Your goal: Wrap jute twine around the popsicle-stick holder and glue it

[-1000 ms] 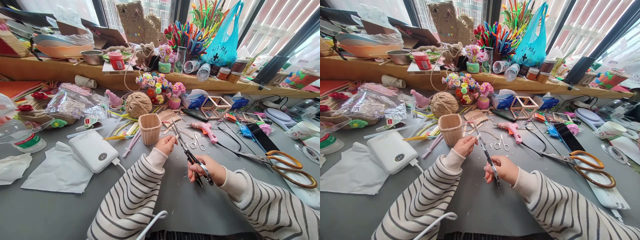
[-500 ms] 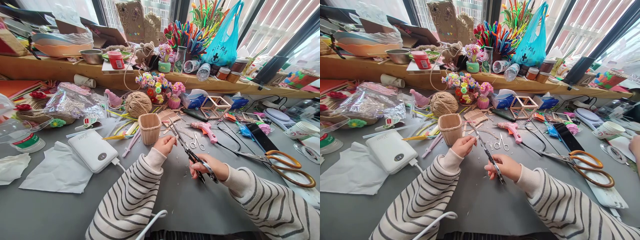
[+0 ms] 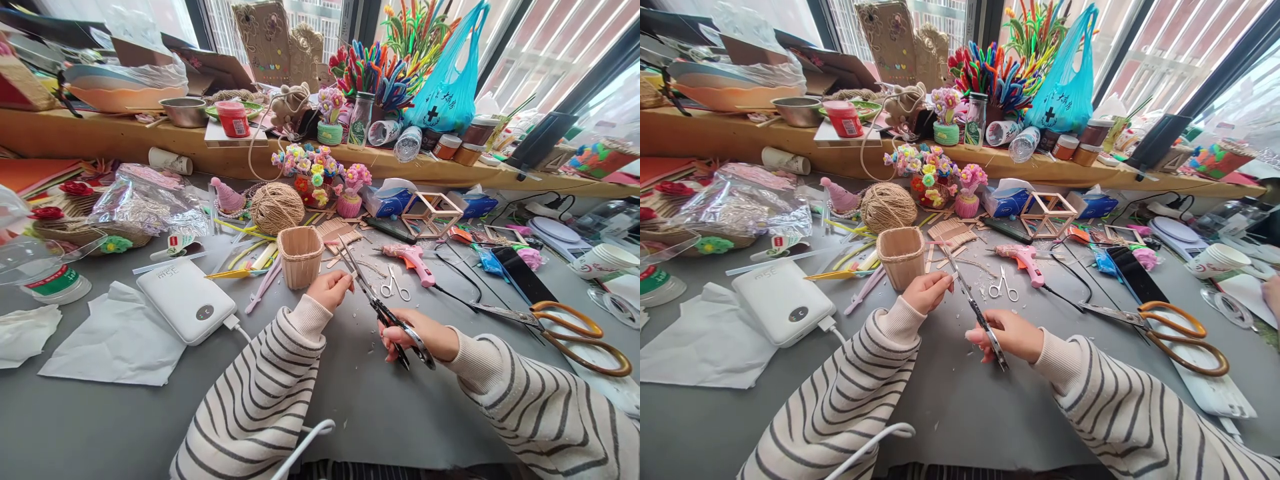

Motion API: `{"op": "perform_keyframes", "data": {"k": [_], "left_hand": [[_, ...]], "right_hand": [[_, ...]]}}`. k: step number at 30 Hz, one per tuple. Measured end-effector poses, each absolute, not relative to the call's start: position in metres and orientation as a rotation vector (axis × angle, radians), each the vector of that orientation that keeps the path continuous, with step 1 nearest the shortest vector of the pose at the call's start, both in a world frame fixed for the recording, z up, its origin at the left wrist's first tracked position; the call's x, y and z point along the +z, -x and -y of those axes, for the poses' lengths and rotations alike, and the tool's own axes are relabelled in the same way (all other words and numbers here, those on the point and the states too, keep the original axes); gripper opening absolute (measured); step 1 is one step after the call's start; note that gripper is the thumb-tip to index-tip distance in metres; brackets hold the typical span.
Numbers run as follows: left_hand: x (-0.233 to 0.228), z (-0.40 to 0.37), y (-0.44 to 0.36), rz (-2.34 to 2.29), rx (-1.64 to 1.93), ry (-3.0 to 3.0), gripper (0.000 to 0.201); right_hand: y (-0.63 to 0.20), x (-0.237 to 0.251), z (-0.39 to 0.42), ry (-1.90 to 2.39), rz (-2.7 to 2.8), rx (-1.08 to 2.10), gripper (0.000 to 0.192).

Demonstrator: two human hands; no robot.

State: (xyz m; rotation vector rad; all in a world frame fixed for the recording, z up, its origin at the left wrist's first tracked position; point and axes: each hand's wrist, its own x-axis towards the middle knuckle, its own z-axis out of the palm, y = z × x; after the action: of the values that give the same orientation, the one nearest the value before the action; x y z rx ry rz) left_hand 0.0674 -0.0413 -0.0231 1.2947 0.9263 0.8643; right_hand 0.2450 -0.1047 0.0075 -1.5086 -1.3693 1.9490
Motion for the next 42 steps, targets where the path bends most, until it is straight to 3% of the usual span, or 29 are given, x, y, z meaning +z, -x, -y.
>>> {"op": "perform_keyframes", "data": {"k": [11,21,30,39,42], "left_hand": [[-0.016,0.042,-0.070,-0.919,0.845,-1.275,0.026],[-0.016,0.042,-0.067,-0.922,0.843,-1.278,0.031],[-0.025,0.036,-0.069,-0.926,0.876,-1.279,0.033],[-0.021,0.037,-0.066,-0.918,0.849,-1.273,0.034],[-0.018,0.039,-0.066,-0.909,0.845,-1.271,0.035]], "right_hand": [[-0.243,0.007,0.109,1.546,1.440,1.831,0.035],[-0.241,0.011,0.104,1.547,1.346,1.939,0.051],[-0.238,0.007,0.107,1.550,1.420,1.807,0.026],[-0.240,0.007,0.104,1.549,1.380,1.881,0.049],[-0.239,0.008,0.105,1.553,1.397,1.854,0.047]]}}
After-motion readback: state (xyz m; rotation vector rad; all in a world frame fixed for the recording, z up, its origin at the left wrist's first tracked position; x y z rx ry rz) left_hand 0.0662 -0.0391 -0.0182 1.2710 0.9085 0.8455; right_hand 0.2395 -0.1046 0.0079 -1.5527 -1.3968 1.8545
